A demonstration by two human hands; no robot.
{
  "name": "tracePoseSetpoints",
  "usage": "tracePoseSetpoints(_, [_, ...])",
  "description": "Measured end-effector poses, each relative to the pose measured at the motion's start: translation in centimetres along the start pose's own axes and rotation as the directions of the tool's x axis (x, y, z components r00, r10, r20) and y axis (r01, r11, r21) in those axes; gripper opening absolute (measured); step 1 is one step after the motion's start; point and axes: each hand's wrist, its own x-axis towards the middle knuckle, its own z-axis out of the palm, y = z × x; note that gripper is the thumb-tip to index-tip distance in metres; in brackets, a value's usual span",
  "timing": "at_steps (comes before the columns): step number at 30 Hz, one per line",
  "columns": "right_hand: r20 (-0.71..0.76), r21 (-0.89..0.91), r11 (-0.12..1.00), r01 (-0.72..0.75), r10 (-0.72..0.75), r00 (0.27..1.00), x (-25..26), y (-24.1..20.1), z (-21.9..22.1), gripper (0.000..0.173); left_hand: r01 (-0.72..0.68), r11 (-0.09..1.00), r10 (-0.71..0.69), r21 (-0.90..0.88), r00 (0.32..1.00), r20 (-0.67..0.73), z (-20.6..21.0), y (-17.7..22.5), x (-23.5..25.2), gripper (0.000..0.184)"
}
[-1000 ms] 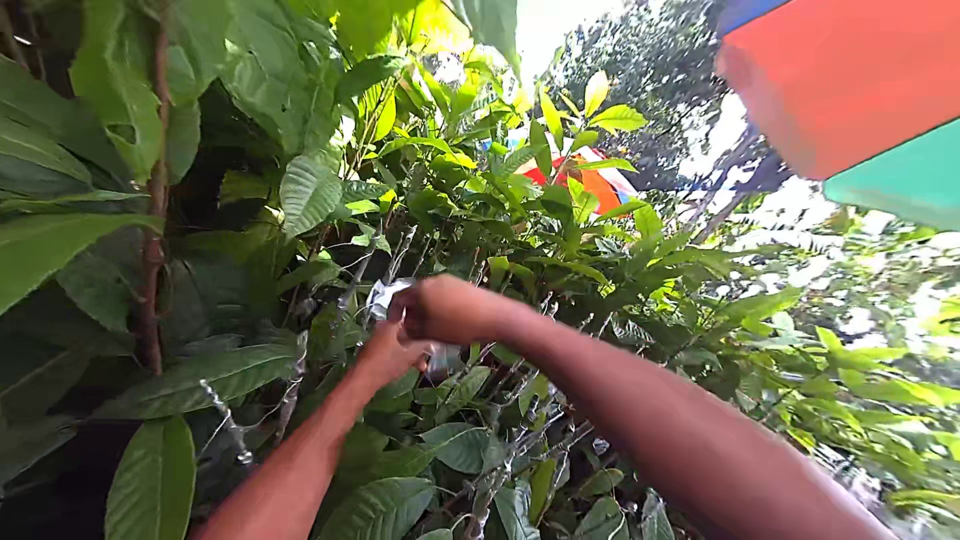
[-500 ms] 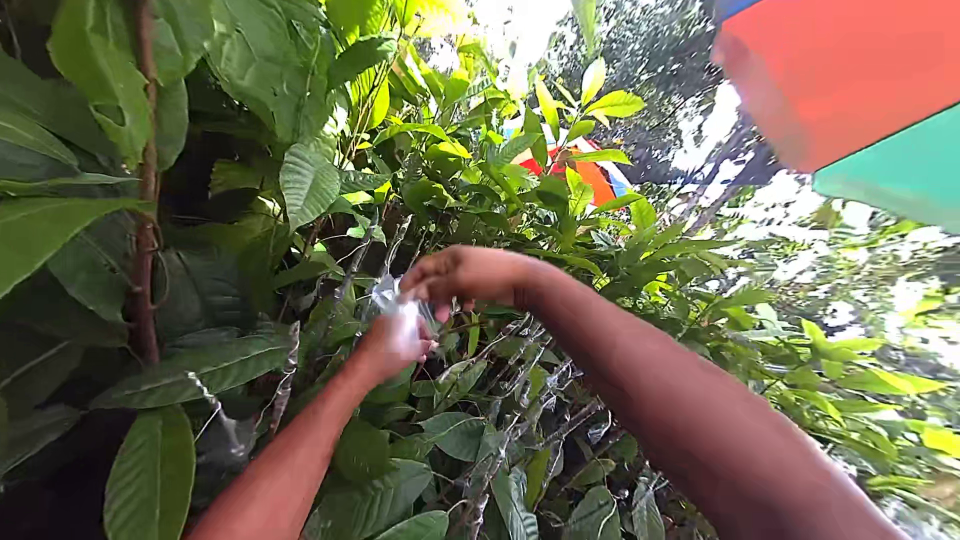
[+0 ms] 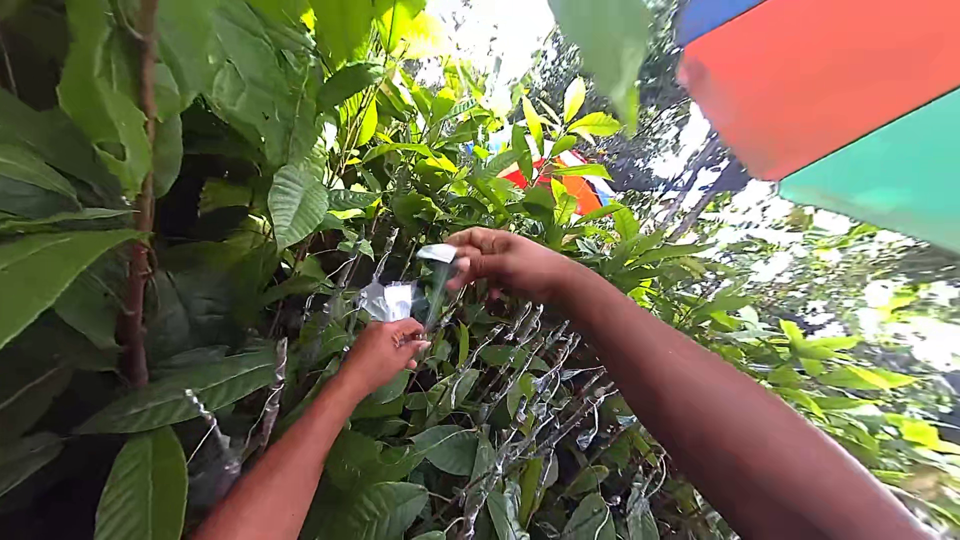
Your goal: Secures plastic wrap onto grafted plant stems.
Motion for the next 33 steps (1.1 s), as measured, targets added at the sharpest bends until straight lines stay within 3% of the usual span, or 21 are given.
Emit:
tracePoseSetpoints(2, [-0.065, -0.479, 0.873, -0.093, 0.071, 0.995, -0.2, 0.9, 1.0, 0.037, -0.007, 1.0, 0.007, -0.003, 1.0, -0.028, -0.5, 0.0, -0.1, 0.025])
tracePoseSetpoints(3, [-0.047, -0.54, 0.837, -0.095, 0.082, 0.996, -0.8, 0.1, 2.3, 0.032, 0.005, 1.0, -0.006, -0.017, 0.999, -0.054, -0.8, 0.1, -0.2, 0.025])
tracePoseSetpoints(5, [0.02, -0.33, 0.944, -0.006, 0.013, 1.0, -1.7, -2.4, 3.5, 0.021, 0.004, 1.0, -0.005, -0.017, 0.997, -0.08, -0.6, 0.3, -0.3, 0.027])
tracePoseSetpoints(6, [0.013, -0.128, 0.992, 0.02, -0.019, 1.0, -1.6, -2.5, 3.2, 0.021, -0.015, 1.0, 0.016, 0.01, 0.998, -0.067, -0.2, 0.5, -0.4, 0.027])
tracePoseSetpoints(7, [-0.006, -0.044, 0.999, 0.026, -0.026, 1.0, -1.2, -1.8, 2.3, 0.027, -0.041, 0.999, 0.042, 0.036, 0.998, -0.039, 0.2, 0.7, -0.5, 0.026])
tracePoseSetpoints(8, [-0.023, -0.158, 0.987, 0.002, -0.006, 1.0, -0.9, -0.6, 1.3, 0.032, -0.057, 0.997, 0.058, 0.043, 0.998, -0.02, 0.3, 0.9, -0.5, 0.026])
tracePoseSetpoints(10, [-0.074, -0.568, 0.82, -0.072, 0.036, 0.997, -0.8, 0.7, 2.0, 0.037, -0.038, 0.999, 0.038, 0.015, 0.998, -0.049, -0.6, 1.1, -0.4, 0.026])
tracePoseSetpoints(11, [-0.061, -0.636, 0.768, -0.074, 0.045, 0.997, -1.3, 0.0, 3.2, 0.034, -0.018, 1.0, 0.017, -0.014, 0.997, -0.079, -0.8, 1.1, -0.4, 0.025])
tracePoseSetpoints(12, [-0.025, -0.613, 0.788, -0.05, 0.044, 0.999, -1.9, -1.4, 4.2, 0.029, -0.006, 0.999, 0.002, -0.034, 0.995, -0.101, -0.8, 1.1, -0.5, 0.025])
tracePoseSetpoints(14, [0.009, -0.326, 0.945, 0.035, -0.034, 0.999, -2.1, -3.3, 4.1, 0.022, -0.02, 1.0, 0.019, -0.005, 0.996, -0.086, -0.2, 1.4, -0.5, 0.026])
tracePoseSetpoints(16, [0.014, -0.064, 0.996, 0.057, -0.056, 0.998, -0.8, -1.8, 1.8, 0.03, -0.067, 0.997, 0.068, 0.037, 0.998, -0.007, 0.5, 1.8, -0.5, 0.028])
tracePoseSetpoints(18, [0.047, -0.232, 0.973, -0.012, 0.023, 0.999, 0.0, 1.3, 0.6, 0.04, -0.118, 0.993, 0.118, 0.021, 0.993, 0.001, 0.4, 1.8, -0.5, 0.025])
tracePoseSetpoints(20, [0.051, -0.504, 0.861, -0.069, 0.109, 0.993, 0.0, 2.9, 2.2, 0.034, -0.115, 0.993, 0.116, 0.01, 0.989, -0.095, -0.1, 1.5, -0.6, 0.023])
tracePoseSetpoints(24, [0.021, -0.421, 0.9, -0.107, 0.128, 0.992, -2.6, 1.1, 4.2, 0.026, -0.068, 0.997, 0.055, -0.035, 0.955, -0.292, 0.0, 1.4, -0.2, 0.018])
tracePoseSetpoints(26, [0.03, -0.24, 0.97, -0.043, 0.052, 0.998, -3.9, -1.4, 4.1, 0.03, -0.034, 0.996, 0.008, -0.082, 0.956, -0.293, 0.2, 1.7, 0.0, 0.016])
tracePoseSetpoints(27, [0.019, -0.057, 0.998, -0.002, 0.003, 1.0, -4.1, -2.2, 3.8, 0.03, -0.021, 0.997, 0.001, -0.07, 0.963, -0.27, 0.4, 1.9, 0.0, 0.02])
tracePoseSetpoints(29, [-0.038, 0.186, 0.98, 0.065, -0.059, 0.998, -3.4, -1.9, 2.2, 0.031, -0.022, 1.0, 0.024, 0.011, 0.982, -0.189, 0.9, 2.3, 0.0, 0.027])
tracePoseSetpoints(30, [-0.051, 0.093, 0.994, 0.065, -0.06, 0.997, -2.9, -0.9, 1.0, 0.037, -0.039, 0.998, 0.046, 0.046, 0.988, -0.148, 1.1, 2.6, 0.0, 0.027])
tracePoseSetpoints(31, [-0.076, -0.155, 0.987, 0.035, -0.047, 0.996, -2.7, 0.0, 0.3, 0.042, -0.056, 0.996, 0.065, 0.067, 0.99, -0.128, 1.2, 2.9, 0.0, 0.025])
tracePoseSetpoints(32, [-0.113, -0.419, 0.908, -0.007, -0.044, 0.993, -2.6, 0.7, 0.6, 0.043, -0.066, 0.995, 0.077, 0.076, 0.986, -0.145, 1.0, 3.1, 0.0, 0.023])
tracePoseSetpoints(33, [-0.145, -0.54, 0.841, -0.037, -0.05, 0.988, -2.9, 0.6, 1.8, 0.037, -0.068, 0.995, 0.081, 0.078, 0.981, -0.178, 0.8, 3.1, 0.0, 0.02])
